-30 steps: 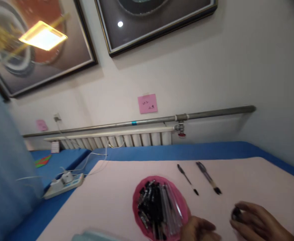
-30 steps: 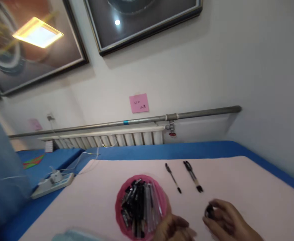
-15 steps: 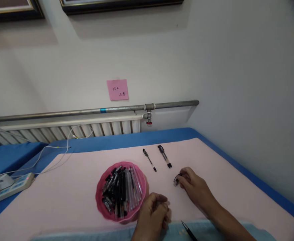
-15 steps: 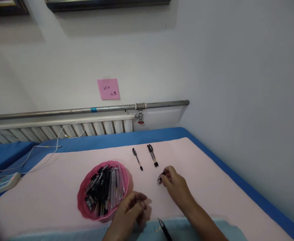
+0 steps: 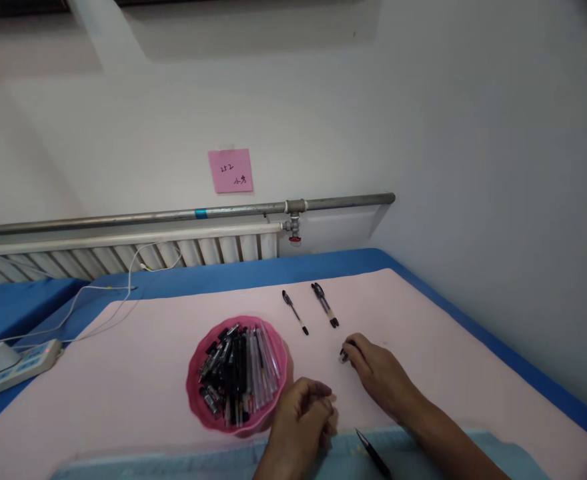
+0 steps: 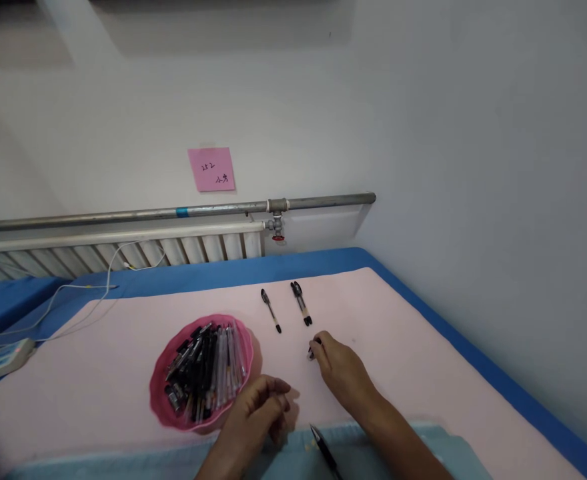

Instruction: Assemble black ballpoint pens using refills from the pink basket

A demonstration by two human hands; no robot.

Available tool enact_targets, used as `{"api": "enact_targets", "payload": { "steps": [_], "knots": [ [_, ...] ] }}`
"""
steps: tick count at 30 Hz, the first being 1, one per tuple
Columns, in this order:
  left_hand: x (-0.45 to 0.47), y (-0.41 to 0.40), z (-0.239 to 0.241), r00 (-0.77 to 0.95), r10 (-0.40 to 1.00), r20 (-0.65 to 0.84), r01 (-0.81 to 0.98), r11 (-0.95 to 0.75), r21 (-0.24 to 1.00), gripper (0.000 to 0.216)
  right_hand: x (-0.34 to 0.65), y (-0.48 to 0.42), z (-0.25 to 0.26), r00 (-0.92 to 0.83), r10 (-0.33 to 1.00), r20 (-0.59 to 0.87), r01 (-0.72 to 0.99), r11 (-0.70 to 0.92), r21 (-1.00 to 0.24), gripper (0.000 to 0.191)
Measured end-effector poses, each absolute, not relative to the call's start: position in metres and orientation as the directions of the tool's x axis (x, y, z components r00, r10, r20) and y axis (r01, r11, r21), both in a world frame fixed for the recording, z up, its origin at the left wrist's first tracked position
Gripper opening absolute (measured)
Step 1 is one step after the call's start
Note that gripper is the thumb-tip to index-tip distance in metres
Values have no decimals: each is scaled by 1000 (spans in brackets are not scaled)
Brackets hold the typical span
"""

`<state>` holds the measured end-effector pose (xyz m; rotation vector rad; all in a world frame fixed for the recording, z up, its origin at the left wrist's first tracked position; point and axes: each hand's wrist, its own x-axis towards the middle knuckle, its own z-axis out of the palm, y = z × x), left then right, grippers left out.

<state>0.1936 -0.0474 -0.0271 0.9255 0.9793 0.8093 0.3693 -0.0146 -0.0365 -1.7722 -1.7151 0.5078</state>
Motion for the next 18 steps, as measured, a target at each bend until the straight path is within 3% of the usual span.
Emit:
{"api": "enact_targets", "payload": {
  "steps": [11,13,18],
  "knots": [
    [193,-46,-40,433,848,-305,-141,398,906,35,369,-15,-38,64,987,145,806,35,-591,22],
    [194,-47,-43,406,865,-295,-180,392,902,38,369,-16,-40,48,986,157,822,50,-567,19],
    [196,-52,-42,326,890,-319,-81,363,928,42,367,-21,-45,34,975,219,871,79,-485,12]
  ]
}}
